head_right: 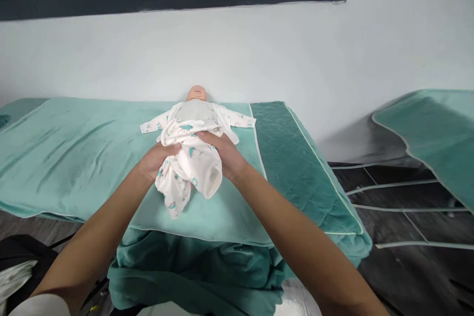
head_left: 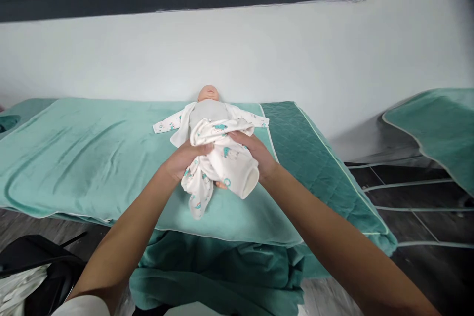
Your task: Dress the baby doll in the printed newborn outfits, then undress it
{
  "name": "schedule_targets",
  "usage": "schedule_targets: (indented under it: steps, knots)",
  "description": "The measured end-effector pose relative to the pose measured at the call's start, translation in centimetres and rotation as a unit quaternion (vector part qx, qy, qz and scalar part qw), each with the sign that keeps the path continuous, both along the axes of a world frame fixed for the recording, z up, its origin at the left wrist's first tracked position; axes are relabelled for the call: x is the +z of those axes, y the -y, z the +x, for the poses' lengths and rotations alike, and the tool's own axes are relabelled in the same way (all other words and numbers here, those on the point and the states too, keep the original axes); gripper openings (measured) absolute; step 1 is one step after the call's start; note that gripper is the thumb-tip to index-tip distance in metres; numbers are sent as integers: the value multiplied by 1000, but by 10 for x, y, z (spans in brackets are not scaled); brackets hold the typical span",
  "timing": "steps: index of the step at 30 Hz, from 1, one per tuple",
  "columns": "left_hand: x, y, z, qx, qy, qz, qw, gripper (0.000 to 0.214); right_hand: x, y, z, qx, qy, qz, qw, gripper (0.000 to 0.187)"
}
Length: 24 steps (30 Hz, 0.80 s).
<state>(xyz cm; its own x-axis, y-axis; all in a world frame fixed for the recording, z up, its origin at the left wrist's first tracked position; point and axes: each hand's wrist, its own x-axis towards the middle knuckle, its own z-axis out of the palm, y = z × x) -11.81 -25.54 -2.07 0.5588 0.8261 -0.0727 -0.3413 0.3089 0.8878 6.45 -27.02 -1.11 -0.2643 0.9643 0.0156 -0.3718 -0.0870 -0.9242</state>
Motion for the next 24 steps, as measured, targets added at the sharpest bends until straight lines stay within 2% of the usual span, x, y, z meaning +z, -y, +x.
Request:
schedule_targets:
  steps: [3,6,9,13,16,19,21,24]
  knots:
    - [5,-2,7,42,62,-13,997,60,-9,-2,2,27,8,-9,1000,50]
    - [2,-1,12,39,66,-30,997,63,-20,-7,7,71,25,-31,997,56]
    - [-6,2,13,20,41,-39,998,65,-22,-12,12,43,19,-17,999,54]
    - [-15,4,6,-4,-23,-34,999,61,-16,-12,14,-29,-3,28,999,53]
    - [-14,3,0,-34,-58,-19,998,61,-16,-7,15,-45,-18,24,999,54]
    - [-9,0,-2,-53,-98,-23,993,58,-27,-1,20,-22,-31,-7,999,51]
    - [-9,-4,-2,-40,-154,-21,987,52,-39,6,24,20,-11,-40,999,50]
    - [-14,-9,1,-33,-290,43,955,39,-62,20,28,67,35,-87,993,50]
